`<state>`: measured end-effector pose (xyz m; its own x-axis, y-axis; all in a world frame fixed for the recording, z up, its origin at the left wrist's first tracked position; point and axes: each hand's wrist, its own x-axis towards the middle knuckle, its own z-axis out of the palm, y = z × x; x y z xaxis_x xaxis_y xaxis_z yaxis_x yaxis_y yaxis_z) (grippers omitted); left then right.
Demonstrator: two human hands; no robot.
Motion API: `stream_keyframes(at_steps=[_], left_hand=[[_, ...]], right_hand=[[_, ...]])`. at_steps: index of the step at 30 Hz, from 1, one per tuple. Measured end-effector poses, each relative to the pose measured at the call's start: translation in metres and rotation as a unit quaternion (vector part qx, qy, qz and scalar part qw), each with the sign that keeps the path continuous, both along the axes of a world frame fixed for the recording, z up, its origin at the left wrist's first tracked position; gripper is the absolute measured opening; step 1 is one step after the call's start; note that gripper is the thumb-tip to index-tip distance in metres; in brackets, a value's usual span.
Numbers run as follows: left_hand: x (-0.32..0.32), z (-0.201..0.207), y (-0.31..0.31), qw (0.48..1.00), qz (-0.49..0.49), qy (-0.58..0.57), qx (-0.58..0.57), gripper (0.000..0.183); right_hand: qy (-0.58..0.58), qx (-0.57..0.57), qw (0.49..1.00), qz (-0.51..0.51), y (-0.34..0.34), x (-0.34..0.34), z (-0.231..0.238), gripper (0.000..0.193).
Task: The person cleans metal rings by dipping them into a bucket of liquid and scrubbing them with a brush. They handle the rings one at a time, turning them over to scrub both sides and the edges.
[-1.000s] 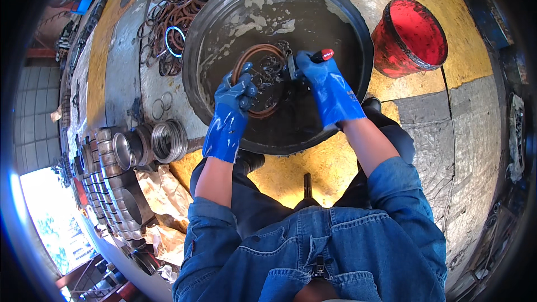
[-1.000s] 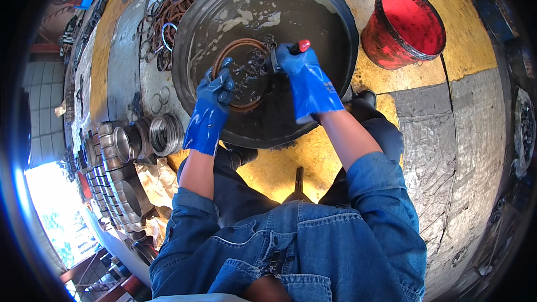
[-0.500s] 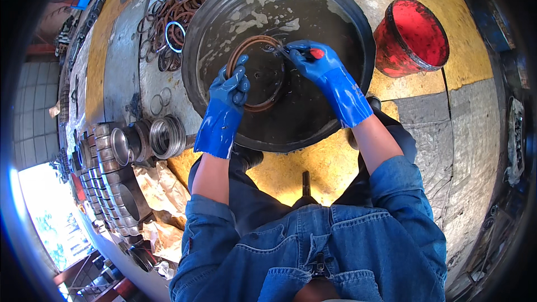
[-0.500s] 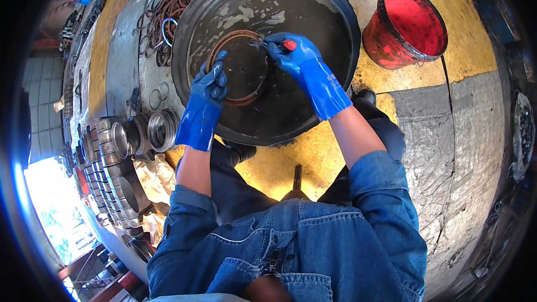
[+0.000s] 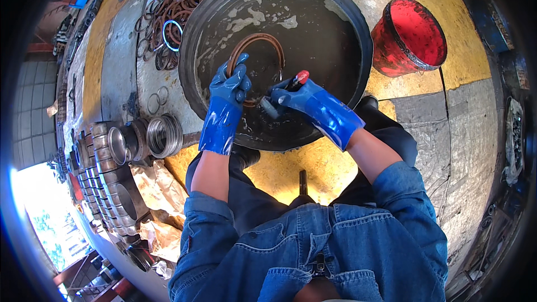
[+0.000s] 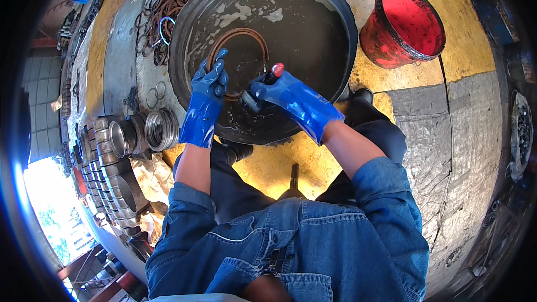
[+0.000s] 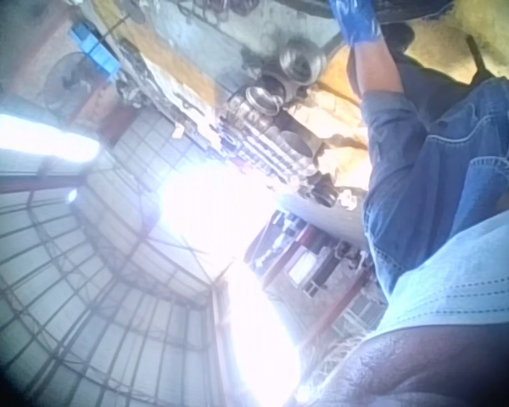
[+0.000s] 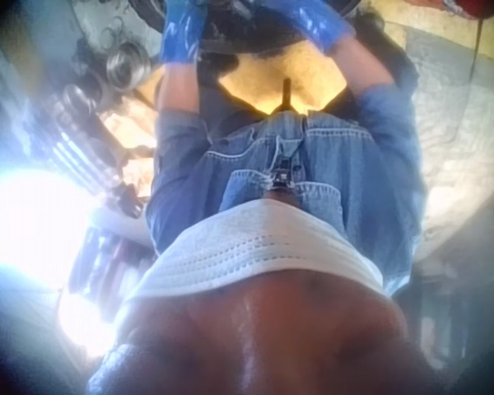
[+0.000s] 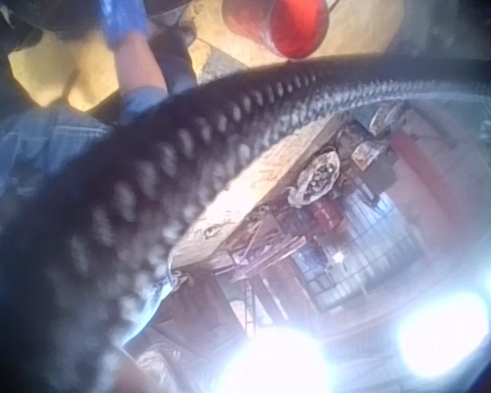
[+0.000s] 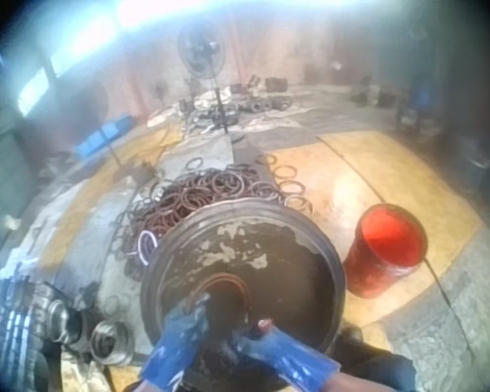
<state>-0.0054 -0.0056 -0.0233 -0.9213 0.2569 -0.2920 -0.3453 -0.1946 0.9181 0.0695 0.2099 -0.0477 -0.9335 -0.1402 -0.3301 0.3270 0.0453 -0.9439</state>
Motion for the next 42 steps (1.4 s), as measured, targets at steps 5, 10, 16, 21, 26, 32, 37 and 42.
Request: stream_keyframes(at_steps=[5, 10, 16, 21, 26, 32, 37, 42], left_hand=[[0.007, 0.01, 0.011, 0.997, -0.015, 0.0, -0.075, 0.035], [0.013, 0.019, 0.017, 0.992, -0.061, 0.006, -0.111, 0.035], [0.019, 0.024, 0.024, 0.989, -0.074, 0.039, -0.123, 0.034], [0.017, 0.019, 0.019, 0.99, -0.077, 0.042, -0.108, 0.033], [0.004, 0.003, 0.007, 0.996, 0.023, 0.079, -0.047, 0.036], [-0.018, -0.007, -0.02, 0.98, 0.038, 0.003, 0.197, 0.042], [-0.016, -0.021, -0.018, 0.968, -0.019, -0.034, 0.249, 0.041], [-0.021, -0.008, -0.014, 0.827, 0.04, 0.353, -0.435, 0.06]], right_hand=[[0.346, 0.314, 0.882, -0.061, 0.016, -0.02, 0.008, 0.025], [0.305, 0.405, 0.858, -0.081, 0.021, -0.029, 0.001, 0.026], [-0.086, 0.149, 0.984, -0.036, 0.012, -0.031, -0.015, 0.019], [-0.112, -0.232, 0.964, -0.067, -0.001, -0.002, -0.001, 0.029], [-0.072, -0.192, 0.975, -0.087, 0.015, -0.006, 0.013, 0.024], [-0.106, 0.041, 0.989, -0.098, 0.035, -0.019, 0.026, 0.038], [-0.017, -0.059, 0.997, -0.054, 0.036, -0.016, 0.01, 0.042], [0.06, 0.272, 0.96, 0.002, 0.044, -0.02, 0.033, 0.031]])
